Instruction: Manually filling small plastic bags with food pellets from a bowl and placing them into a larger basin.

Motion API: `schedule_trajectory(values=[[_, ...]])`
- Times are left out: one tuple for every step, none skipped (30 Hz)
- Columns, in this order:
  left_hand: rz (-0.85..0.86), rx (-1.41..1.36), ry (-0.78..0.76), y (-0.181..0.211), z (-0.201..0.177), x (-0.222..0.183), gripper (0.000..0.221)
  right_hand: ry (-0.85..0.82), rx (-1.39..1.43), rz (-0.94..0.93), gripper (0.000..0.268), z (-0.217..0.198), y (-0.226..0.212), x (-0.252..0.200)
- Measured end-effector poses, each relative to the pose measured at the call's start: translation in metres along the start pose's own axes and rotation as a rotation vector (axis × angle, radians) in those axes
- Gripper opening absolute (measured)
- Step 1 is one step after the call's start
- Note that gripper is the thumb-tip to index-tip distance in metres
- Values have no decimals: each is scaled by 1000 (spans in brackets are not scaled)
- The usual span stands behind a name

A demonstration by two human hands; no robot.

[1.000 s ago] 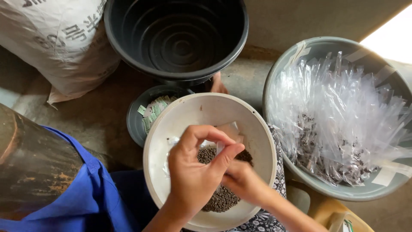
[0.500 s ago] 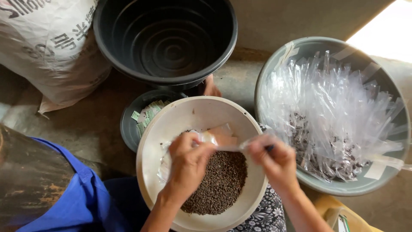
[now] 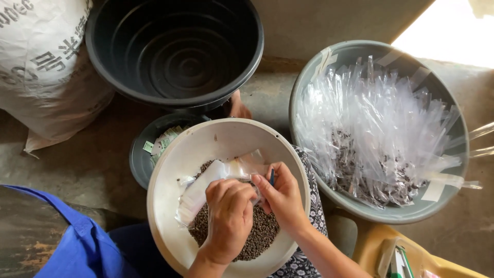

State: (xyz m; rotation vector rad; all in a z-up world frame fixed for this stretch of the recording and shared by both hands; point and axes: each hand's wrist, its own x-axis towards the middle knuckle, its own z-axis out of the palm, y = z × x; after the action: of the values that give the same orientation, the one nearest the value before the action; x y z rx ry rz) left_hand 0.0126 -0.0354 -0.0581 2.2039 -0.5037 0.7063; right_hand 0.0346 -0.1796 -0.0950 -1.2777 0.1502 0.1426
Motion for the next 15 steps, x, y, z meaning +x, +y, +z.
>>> schedule_trajectory(values=[[-2,-1,-5,-5,3,-5,31,3,2,4,27,-2,1,-3],[-31,27,32,-11,7,-8,26,-95,-39,29,15,-4,2,-5],[-60,55,69,-17,10,-12,23,-194,-81,53,9,-6,2,-6],[-62,55,70,-17,7,-11,23,-194,-82,54,9,-12,5,-7],[-190,-47,4,-18,3,-10,27,-331,-76,82,13,-19,8,-8],[-317,-149,-63,-19,-1,-9,31,-468,-68,110,19,-25,11,-8],[-318,-149,-62,-15,-7,-10,31,-470,-70,111,19,-29,10,-5],[-480,-439,-194,-13,-13,-9,26,-389,-94,52,13,-33,9,-1],[-638,-732,-328,-10,-19,-9,21,-308,-119,-6,12,-37,8,2],[-642,-731,-329,-15,-14,-13,21,-307,-117,-3,12,-39,7,-2],[-622,-667,-271,-20,-9,-17,17,-403,100,138,13,-41,5,-6],[-596,-602,-209,-27,-4,-19,13,-499,317,274,24,-43,2,-7],[-595,-601,-206,-32,5,-20,13,-502,316,273,24,-42,1,-6],[-461,-486,-244,-36,13,-23,16,-405,99,217,21,-40,2,-6],[-328,-370,-281,-40,20,-26,20,-305,-116,160,19,-39,2,-7]])
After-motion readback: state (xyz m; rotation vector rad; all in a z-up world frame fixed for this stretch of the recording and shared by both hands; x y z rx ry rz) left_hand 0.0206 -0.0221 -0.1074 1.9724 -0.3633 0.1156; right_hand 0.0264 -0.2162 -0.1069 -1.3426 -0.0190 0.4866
